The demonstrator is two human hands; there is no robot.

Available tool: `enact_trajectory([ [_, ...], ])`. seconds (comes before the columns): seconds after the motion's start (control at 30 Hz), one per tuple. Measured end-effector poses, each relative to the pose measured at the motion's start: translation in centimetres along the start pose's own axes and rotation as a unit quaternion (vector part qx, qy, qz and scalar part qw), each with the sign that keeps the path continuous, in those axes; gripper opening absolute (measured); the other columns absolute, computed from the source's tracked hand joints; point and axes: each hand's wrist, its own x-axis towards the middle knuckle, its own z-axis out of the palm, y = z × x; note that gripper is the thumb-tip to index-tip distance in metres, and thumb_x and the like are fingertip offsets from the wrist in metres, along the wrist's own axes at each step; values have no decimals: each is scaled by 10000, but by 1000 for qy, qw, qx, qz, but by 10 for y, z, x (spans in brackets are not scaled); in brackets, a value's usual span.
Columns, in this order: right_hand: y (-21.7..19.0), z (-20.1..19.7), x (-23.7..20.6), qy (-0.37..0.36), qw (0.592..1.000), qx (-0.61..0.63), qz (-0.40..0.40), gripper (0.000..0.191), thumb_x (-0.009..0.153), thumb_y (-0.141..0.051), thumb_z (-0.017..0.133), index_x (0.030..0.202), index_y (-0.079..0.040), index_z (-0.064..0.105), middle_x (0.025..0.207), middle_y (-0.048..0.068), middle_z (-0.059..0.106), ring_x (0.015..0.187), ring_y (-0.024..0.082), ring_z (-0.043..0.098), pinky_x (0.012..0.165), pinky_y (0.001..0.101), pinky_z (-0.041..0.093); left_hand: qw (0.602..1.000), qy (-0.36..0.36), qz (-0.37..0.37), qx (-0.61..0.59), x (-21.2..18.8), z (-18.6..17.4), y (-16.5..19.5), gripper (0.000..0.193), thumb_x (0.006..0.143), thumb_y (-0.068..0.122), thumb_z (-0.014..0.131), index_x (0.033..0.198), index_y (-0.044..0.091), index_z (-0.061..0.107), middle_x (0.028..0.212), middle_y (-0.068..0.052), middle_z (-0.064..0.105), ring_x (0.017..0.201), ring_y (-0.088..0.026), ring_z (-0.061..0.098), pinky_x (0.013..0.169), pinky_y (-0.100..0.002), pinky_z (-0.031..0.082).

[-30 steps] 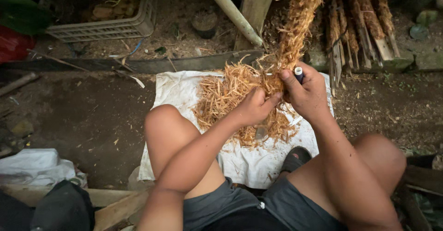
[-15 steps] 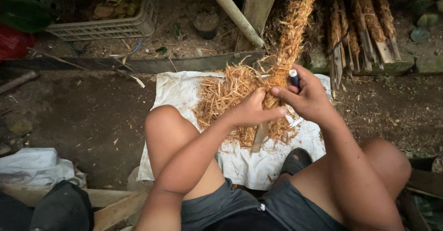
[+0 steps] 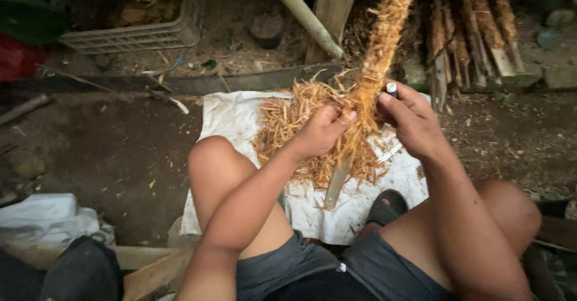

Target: The person sits on the ground and wraps handfuls of dried fibrous material around a long wooden stick, pressing and rotating the stick to build up a dense fiber covering along its length. They occasionally pull loose fibers from a pile on a cloth and continue winding the fiber roll.

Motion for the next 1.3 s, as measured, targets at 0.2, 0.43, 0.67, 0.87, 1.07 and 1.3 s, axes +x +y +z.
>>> enact_trajectory([
  [0.2, 12, -17, -2, -10, 965, 264, -2, 177, 1092, -173, 521, 1203, -57, 595, 808, 3, 471, 737, 137, 445, 689, 298, 404, 1000, -22, -5, -10, -1, -8, -5, 264, 1076, 216, 610, 963, -23, 594, 836, 30, 550, 760, -58, 442, 645, -282, 401],
  [0.43, 14, -10, -6, 62, 987, 144, -30, 169, 1056, -138, 612, 1134, -10, 533, 868, 25, 506, 749, 134, 470, 664, 319, 441, 993, 9, 3, -119, 2, 3, -1, 247, 1054, 239, 587, 1130, 12, 648, 993, -18, 697, 861, -60, 609, 761, -267, 533],
  [0.67, 19, 42, -26, 147, 944, -288, -70, 606, 1002, -234, 712, 1430, 18, 364, 1057, 107, 643, 871, 166, 618, 746, 301, 510, 952, 194, 169, 166, -3, 35, 1, 184, 1009, 118, 656, 1110, -35, 651, 1037, -68, 712, 973, -89, 668, 858, -269, 553],
  [0.87, 36, 41, -21, 200, 917, -299, -171, 658, 1016, -233, 791, 1399, 63, 344, 1204, 164, 620, 1078, 205, 641, 924, 335, 539, 979, 183, 88, -2, -13, 57, 10, 240, 938, 75, 742, 1138, -21, 651, 1033, -88, 685, 954, -132, 640, 835, -321, 554],
  [1.07, 37, 23, -23, 224, 952, -142, -155, 294, 1030, -189, 707, 1204, -8, 554, 1037, 66, 656, 900, 149, 654, 785, 293, 561, 963, -6, 192, 187, -8, 45, 64, 459, 951, 45, 691, 1397, 20, 589, 1472, -145, 541, 1413, -318, 484, 1211, -441, 386],
  [1.3, 20, -26, -35, 271, 866, -331, -260, 282, 1141, -192, 781, 1253, 10, 620, 1081, 74, 655, 989, 152, 631, 906, 290, 533, 869, 69, 213, 441, -67, 81, 165, 311, 941, 124, 729, 1240, 43, 697, 1286, -117, 662, 1231, -305, 620, 1129, -463, 408],
])
